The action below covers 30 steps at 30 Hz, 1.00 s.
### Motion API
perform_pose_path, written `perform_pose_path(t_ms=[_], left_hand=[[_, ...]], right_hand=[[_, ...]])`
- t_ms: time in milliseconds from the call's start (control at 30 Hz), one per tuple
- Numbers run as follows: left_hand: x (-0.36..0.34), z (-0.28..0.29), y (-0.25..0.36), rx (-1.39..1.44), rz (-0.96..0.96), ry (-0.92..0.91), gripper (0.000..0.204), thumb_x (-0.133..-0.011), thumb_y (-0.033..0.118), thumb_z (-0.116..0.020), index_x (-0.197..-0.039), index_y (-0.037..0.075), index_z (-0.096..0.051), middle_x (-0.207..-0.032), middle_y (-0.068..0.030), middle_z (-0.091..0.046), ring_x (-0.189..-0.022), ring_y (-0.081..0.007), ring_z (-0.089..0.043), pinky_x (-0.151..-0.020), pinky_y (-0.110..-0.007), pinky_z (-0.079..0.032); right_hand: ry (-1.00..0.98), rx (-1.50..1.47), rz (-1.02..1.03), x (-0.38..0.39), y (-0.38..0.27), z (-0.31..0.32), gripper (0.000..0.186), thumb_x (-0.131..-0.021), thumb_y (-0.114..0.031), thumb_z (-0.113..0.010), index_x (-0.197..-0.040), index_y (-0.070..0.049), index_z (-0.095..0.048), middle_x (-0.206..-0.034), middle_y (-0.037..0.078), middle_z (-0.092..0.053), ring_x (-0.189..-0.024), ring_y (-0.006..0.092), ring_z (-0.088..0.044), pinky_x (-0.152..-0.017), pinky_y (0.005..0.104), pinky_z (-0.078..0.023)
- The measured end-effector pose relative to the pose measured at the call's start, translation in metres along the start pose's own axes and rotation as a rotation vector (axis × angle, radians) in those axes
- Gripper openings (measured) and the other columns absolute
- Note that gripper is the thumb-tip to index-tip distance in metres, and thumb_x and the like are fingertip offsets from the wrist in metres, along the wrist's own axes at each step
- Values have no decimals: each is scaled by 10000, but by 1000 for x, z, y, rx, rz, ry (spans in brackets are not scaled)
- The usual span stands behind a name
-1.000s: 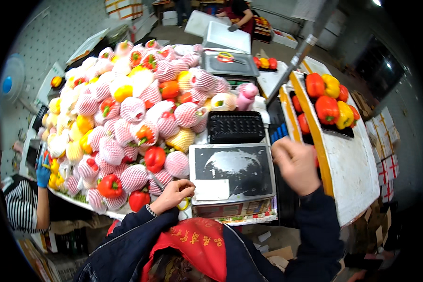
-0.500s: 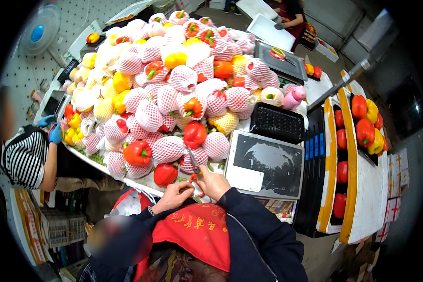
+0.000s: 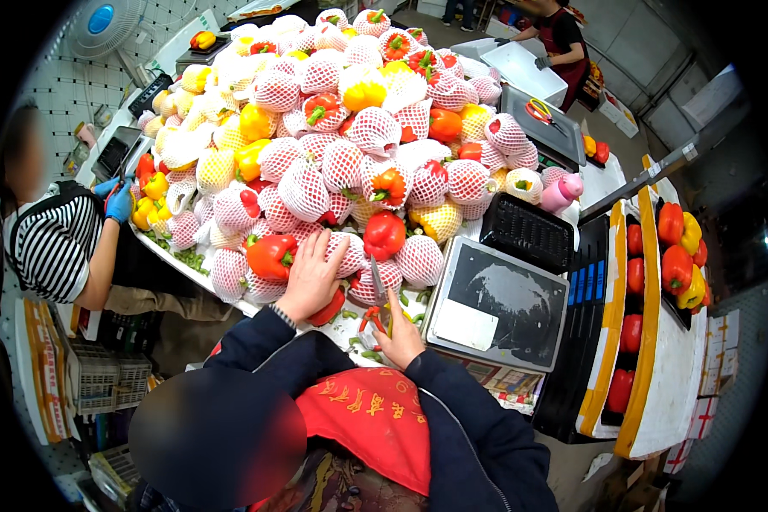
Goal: The person trims the stems of red and yellow bell peppers using scissors and places them into black plastic trays. The person repeatedly picks peppers from a large pile, cuts the stems, and arranges the peppers in trays on the counter.
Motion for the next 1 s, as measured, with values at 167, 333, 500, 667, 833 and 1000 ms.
perform_pose_path(t_ms=[167,333,500,667,833,1000], left_hand=[[-26,4,-5,105,42,-127,854,-681,204,-775,-1456,121,-429,-1289,-230,-504,-1170,-397,-499,-975,-478,-426],[-23,7,-15,382,217,-1,866,-643,200,-767,-1441,116,-439,-1144,-206,-546,-1089,-391,-544,-932,-461,-472],[-1,9,-19,1620,538,129,710,-816,177,-716,-1438,32,-408,-1291,-164,-588,-1138,-270,-616,-989,-392,-488],[24,12,9,2390,701,53,502,-978,223,-536,-1426,31,-419,-1307,-126,-599,-1179,-246,-611,-999,-410,-511],[29,14,36,2391,977,-170,552,-1010,454,-476,-1393,56,-489,-1292,-116,-629,-1135,-275,-639,-952,-462,-533],[42,8,51,2263,1076,-356,514,-1019,458,-462,-1392,105,-473,-1255,-99,-642,-1050,-254,-679,-815,-476,-599]], right_hand=[[44,-248,-76,2,8,-3,980,-790,-108,-748,-1575,-151,-163,-1157,246,-639,-1026,381,-668,-861,403,-529],[68,-504,-115,9,23,-9,910,-808,-53,-716,-1560,-108,-205,-941,111,-627,-810,180,-631,-712,306,-498],[91,-955,-184,23,2,12,830,-823,4,-734,-1511,-67,-276,-864,73,-585,-726,151,-628,-599,322,-578],[96,-900,-92,18,-22,32,763,-817,12,-745,-1469,-49,-354,-926,68,-560,-747,151,-619,-627,303,-570],[227,-634,196,10,-52,45,712,-796,69,-757,-1408,-85,-427,-1096,46,-553,-918,113,-563,-809,261,-498],[317,-479,242,-2,-74,50,687,-794,27,-791,-1375,-84,-441,-1034,7,-562,-905,84,-536,-816,233,-458]])
Point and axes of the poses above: each hand's wrist, its own x-axis away from the middle knuckle, its own z-axis out of the back of the hand, y = z × x, the point moved 4 cm from there along -x, towards the middle knuckle
